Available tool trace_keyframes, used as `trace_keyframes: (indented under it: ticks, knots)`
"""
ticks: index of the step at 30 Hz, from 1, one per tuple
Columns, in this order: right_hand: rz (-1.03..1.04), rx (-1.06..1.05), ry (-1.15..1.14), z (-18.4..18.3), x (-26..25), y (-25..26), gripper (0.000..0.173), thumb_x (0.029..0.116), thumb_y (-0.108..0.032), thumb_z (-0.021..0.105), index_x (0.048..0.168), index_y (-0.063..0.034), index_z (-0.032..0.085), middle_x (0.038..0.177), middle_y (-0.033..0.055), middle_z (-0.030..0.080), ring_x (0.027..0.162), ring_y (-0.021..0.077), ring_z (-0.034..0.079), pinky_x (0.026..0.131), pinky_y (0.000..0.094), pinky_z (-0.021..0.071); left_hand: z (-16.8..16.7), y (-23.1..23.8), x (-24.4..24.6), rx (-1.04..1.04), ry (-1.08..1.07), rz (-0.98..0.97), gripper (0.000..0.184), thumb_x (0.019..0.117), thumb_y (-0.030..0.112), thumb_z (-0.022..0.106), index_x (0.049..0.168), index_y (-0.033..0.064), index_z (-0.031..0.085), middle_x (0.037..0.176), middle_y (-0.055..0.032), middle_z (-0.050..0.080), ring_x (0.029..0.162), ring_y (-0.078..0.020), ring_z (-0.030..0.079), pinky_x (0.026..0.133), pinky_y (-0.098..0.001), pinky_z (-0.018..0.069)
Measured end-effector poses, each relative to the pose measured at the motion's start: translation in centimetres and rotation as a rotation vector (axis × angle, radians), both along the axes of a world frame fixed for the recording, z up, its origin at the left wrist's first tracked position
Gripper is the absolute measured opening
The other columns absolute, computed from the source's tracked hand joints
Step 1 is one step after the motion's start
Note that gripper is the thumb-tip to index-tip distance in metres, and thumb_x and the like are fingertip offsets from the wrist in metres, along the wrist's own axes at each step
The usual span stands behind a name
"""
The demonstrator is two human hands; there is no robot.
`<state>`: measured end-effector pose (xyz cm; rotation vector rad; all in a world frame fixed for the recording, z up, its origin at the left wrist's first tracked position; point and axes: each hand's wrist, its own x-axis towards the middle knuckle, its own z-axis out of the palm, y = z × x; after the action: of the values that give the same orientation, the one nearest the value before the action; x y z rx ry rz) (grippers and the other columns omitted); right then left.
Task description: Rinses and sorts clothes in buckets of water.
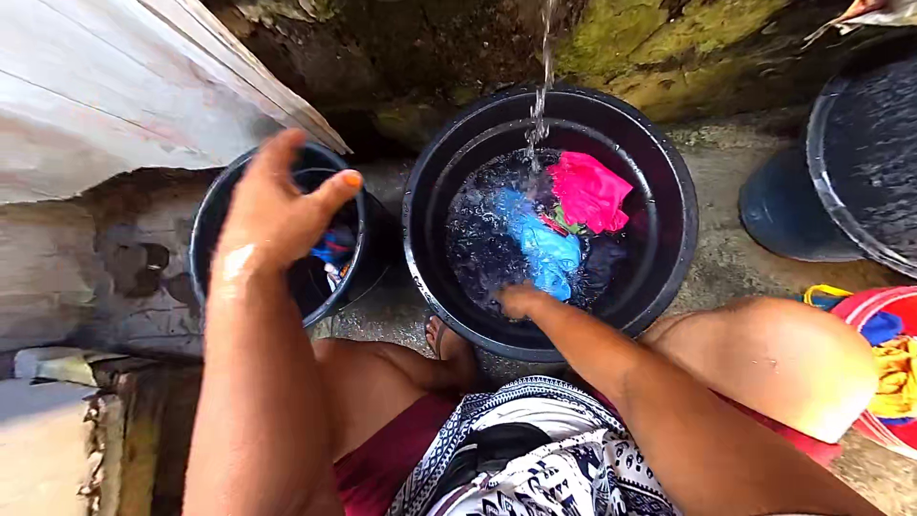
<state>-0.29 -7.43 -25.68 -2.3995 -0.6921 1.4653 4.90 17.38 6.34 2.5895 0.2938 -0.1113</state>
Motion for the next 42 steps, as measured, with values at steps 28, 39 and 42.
trace_keyframes:
  ticks: [28,39,42]
  knots:
    - [-1.605,0.681,0.206,11.7,3.4,-11.0,0.069,0.1035,-0.061,0.038,0.152,-0.0119,0.038,0.137,0.0252,0.056,0.117,0.0452,0.059,0.084,0.0695,0.0510,-13.0,-17.4,-2.3,-0.115,-0.079,-0.519,0.079,0.1081,0.053,0.017,0.086,-0.0007,0.070,0.086,-0.0199,0.071,0.091,-0.0376,0.071,0.082,-0.0624,0.0535]
    - [-1.912,1.417,0.159,15.6,3.5,-3.3,0.040,0.1015,-0.020,0.062,0.138,-0.0059,0.052,0.117,0.0108,0.067,0.105,0.0184,0.066,0.091,0.0414,0.0579,-14.9,-15.0,-4.1,-0.808,-0.471,-0.275,0.099,0.0902,0.075,0.056,0.157,0.0073,0.027,0.160,-0.0060,0.039,0.144,-0.0191,0.042,0.118,-0.0417,0.0407]
    - [-1.751,1.367,-0.190,16.3,3.4,-2.0,0.031,0.0973,-0.018,0.068,0.121,0.0016,0.064,0.111,0.0122,0.069,0.104,0.0163,0.067,0.093,0.0377,0.0574,-17.4,-16.2,-5.0,-0.761,-0.386,-0.029,0.056,0.1015,0.045,0.058,0.139,0.0033,0.056,0.140,-0.0101,0.059,0.125,-0.0156,0.058,0.106,-0.0385,0.0504]
